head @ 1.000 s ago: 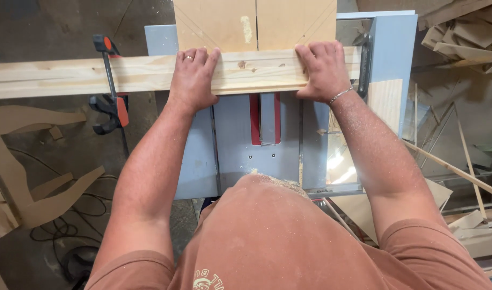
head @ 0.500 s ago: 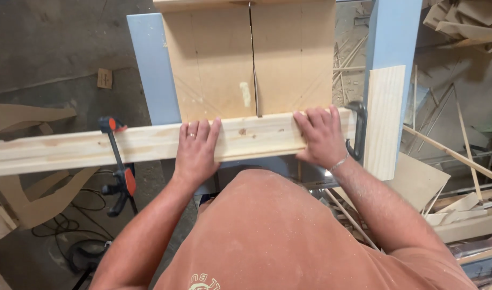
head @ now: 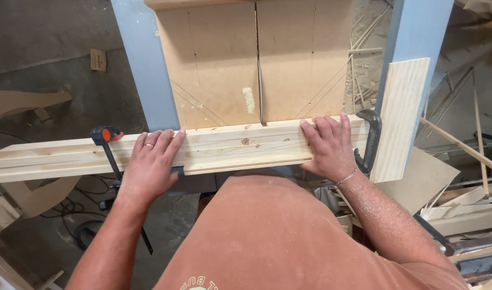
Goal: Using a table saw to cut notches in wooden boards and assembling them into a frame
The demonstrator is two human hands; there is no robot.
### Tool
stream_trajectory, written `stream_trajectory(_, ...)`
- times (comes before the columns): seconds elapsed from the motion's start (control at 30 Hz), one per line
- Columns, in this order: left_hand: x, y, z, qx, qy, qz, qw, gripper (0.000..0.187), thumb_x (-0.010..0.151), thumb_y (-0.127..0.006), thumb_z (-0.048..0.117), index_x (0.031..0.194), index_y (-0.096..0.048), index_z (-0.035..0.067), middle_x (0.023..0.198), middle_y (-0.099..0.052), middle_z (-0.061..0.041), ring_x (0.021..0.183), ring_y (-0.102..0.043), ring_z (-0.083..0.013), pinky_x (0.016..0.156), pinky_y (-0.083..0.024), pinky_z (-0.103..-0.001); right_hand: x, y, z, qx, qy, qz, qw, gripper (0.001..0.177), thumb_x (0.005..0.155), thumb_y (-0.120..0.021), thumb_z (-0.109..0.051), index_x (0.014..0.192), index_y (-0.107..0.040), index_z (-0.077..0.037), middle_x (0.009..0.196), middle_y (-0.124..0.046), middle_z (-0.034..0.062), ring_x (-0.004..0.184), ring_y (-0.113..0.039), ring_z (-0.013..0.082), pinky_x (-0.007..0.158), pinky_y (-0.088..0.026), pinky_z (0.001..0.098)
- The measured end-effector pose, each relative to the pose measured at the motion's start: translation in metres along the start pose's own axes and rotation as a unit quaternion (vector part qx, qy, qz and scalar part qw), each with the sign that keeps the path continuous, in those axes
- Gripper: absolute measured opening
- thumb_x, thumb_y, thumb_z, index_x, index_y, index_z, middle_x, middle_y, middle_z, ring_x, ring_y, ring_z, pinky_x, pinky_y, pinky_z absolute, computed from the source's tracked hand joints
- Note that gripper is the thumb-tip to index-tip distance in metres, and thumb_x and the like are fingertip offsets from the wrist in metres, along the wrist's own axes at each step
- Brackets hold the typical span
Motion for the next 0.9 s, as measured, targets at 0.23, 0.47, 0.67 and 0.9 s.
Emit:
stream_trajectory(0.23, 0.009, -0.011, 0.015, -0.001, 0.030, 0.213, 0.977, 0.074, 0.062, -0.070, 0.024, 0.135, -0.065, 0.011, 0.120, -0.065, -0.008, 0.112, -0.066, -0.0270, 0.103, -0.051, -0.040, -0.003, -0.002, 0.000, -0.002, 0.004, 0.004, 1.000, 0.105, 0.051, -0.088, -0.063, 0.142, -0.061, -0.019, 0.130, -0.056, 0.0106, 0.127, -0.053, 0.0320, 0.121, -0.030, 0.0644)
stream_trajectory(0.47, 0.009, -0.014, 0.009, -0.018, -0.006, 0.196, 0.980, 0.083, 0.053, -0.075, 0.026, 0.134, -0.064, 0.008, 0.118, -0.065, -0.011, 0.109, -0.066, -0.0293, 0.100, -0.052, -0.041, -0.004, -0.006, 0.001, -0.007, 0.002, 0.013, 1.000, 0.107, 0.047, -0.088, -0.060, 0.142, -0.061, -0.019, 0.128, -0.057, 0.0108, 0.126, -0.054, 0.0320, 0.119, -0.032, 0.0644)
stream_trajectory(0.67, 0.011, -0.010, 0.008, -0.017, -0.024, 0.197, 0.980, 0.081, 0.056, -0.076, 0.025, 0.133, -0.064, 0.005, 0.118, -0.066, -0.014, 0.109, -0.066, -0.0306, 0.100, -0.053, -0.041, -0.005, -0.009, 0.002, -0.002, 0.000, 0.012, 1.000, 0.105, 0.054, -0.087, -0.069, 0.142, -0.061, -0.018, 0.129, -0.056, 0.0118, 0.126, -0.053, 0.0333, 0.120, -0.029, 0.0674)
stream_trajectory(0.9, 0.013, -0.012, 0.009, -0.012, -0.023, 0.208, 0.978, 0.076, 0.059, -0.073, 0.024, 0.132, -0.064, 0.005, 0.116, -0.066, -0.013, 0.109, -0.067, -0.0304, 0.100, -0.053, -0.040, -0.004, -0.007, -0.001, -0.004, -0.007, 0.008, 1.000, 0.107, 0.053, -0.087, -0.069, 0.143, -0.059, -0.018, 0.130, -0.055, 0.0114, 0.128, -0.052, 0.0334, 0.122, -0.025, 0.0688)
Point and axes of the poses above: each hand's wrist, its own x-axis towards the middle knuckle, its own y-axis out of the back of the hand, z = x × y, the point moved 1 cm from there along x, towards the middle knuckle
